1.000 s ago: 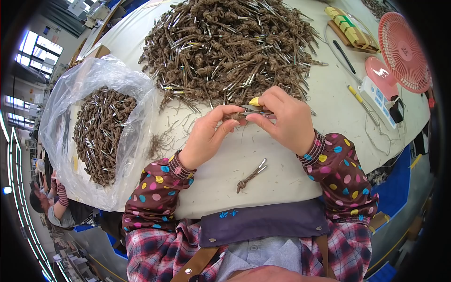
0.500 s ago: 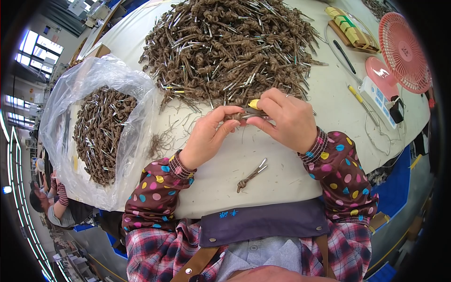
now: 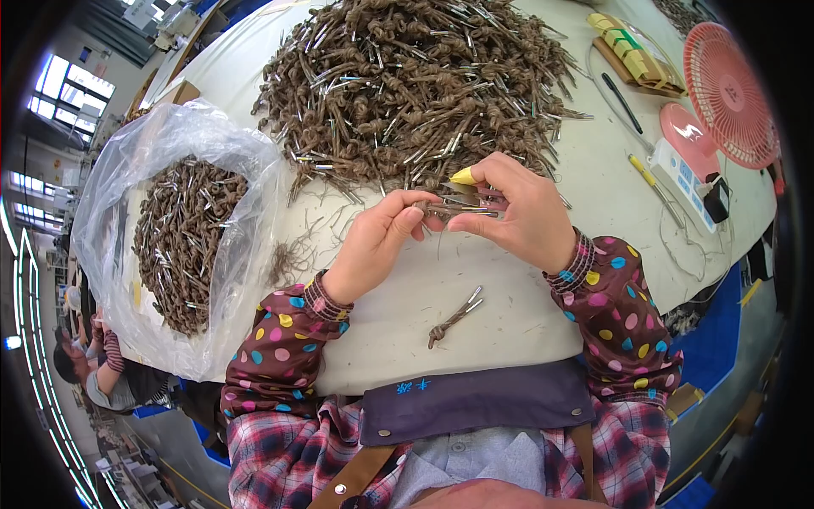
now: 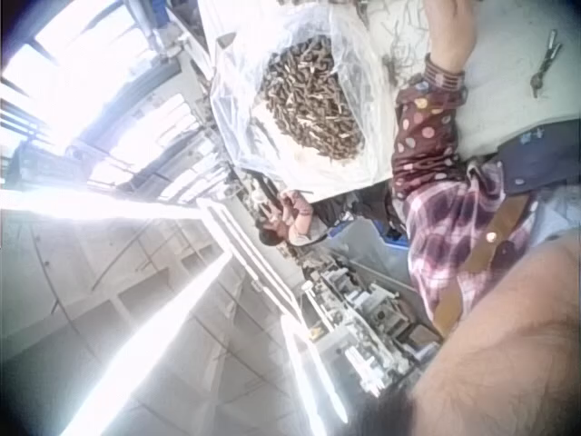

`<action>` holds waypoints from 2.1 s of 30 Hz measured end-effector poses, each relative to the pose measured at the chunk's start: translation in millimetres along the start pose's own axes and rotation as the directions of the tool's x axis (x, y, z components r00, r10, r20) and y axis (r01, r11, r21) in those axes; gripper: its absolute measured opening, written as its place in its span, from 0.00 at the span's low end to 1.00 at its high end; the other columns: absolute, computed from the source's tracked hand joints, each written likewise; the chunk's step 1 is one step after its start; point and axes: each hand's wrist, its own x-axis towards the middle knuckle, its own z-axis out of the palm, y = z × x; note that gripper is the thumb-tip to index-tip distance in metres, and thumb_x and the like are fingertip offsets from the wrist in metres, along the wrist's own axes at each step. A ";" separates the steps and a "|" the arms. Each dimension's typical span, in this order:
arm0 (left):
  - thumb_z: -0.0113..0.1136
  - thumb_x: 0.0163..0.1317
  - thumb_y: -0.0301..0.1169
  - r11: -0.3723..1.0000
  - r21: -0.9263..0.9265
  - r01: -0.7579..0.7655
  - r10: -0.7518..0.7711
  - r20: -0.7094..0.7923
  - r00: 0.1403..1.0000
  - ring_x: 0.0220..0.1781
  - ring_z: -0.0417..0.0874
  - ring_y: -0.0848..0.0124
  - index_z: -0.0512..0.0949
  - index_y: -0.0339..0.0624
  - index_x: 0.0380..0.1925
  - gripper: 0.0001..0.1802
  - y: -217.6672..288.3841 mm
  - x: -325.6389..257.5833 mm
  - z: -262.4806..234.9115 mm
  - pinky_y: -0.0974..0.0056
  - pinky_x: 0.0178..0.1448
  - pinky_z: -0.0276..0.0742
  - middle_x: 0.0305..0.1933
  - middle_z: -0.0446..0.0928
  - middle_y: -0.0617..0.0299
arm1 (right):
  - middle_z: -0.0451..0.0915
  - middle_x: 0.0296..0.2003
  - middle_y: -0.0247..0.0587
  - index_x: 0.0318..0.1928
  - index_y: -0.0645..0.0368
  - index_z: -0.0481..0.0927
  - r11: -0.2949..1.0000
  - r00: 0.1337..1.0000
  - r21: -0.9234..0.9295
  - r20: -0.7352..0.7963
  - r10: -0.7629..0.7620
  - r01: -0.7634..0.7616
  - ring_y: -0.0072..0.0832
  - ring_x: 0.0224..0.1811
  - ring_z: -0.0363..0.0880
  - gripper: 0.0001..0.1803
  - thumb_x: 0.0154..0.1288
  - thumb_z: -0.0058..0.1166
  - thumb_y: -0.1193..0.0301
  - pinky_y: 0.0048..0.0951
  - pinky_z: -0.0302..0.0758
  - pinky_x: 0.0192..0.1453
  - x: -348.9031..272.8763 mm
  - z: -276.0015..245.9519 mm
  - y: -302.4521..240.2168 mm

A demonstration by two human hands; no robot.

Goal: Assembling leather tassels or hardware components in a workshop.

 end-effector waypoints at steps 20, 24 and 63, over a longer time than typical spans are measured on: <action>0.53 0.66 0.29 0.959 0.282 0.015 -0.085 0.237 0.968 0.45 0.79 0.70 0.76 0.35 0.49 0.14 26.4 -2.5 -46.6 0.66 0.52 0.73 0.42 0.80 0.59 | 0.80 0.26 0.38 0.44 0.57 0.75 0.970 0.886 0.214 0.464 0.003 -0.115 0.35 0.29 0.81 0.20 0.52 0.65 0.65 0.31 0.74 0.32 -9.0 -6.4 -5.4; 0.56 0.63 0.29 0.859 0.511 0.042 -0.101 0.089 0.991 0.42 0.80 0.68 0.77 0.37 0.47 0.13 28.2 13.6 -28.2 0.65 0.48 0.74 0.41 0.80 0.56 | 0.82 0.27 0.36 0.42 0.55 0.76 0.987 0.703 0.156 0.698 -0.138 0.038 0.38 0.30 0.81 0.19 0.52 0.66 0.62 0.36 0.74 0.32 -15.1 -7.4 -17.9; 0.69 0.50 0.27 0.748 0.596 -0.294 0.513 -0.236 0.826 0.37 0.75 0.66 0.76 0.44 0.47 0.22 35.7 14.1 -21.7 0.65 0.40 0.74 0.40 0.73 0.59 | 0.81 0.32 0.33 0.42 0.65 0.78 0.776 0.901 0.468 0.126 0.414 -0.422 0.14 0.32 0.75 0.10 0.59 0.59 0.76 0.17 0.73 0.37 1.1 1.0 -4.5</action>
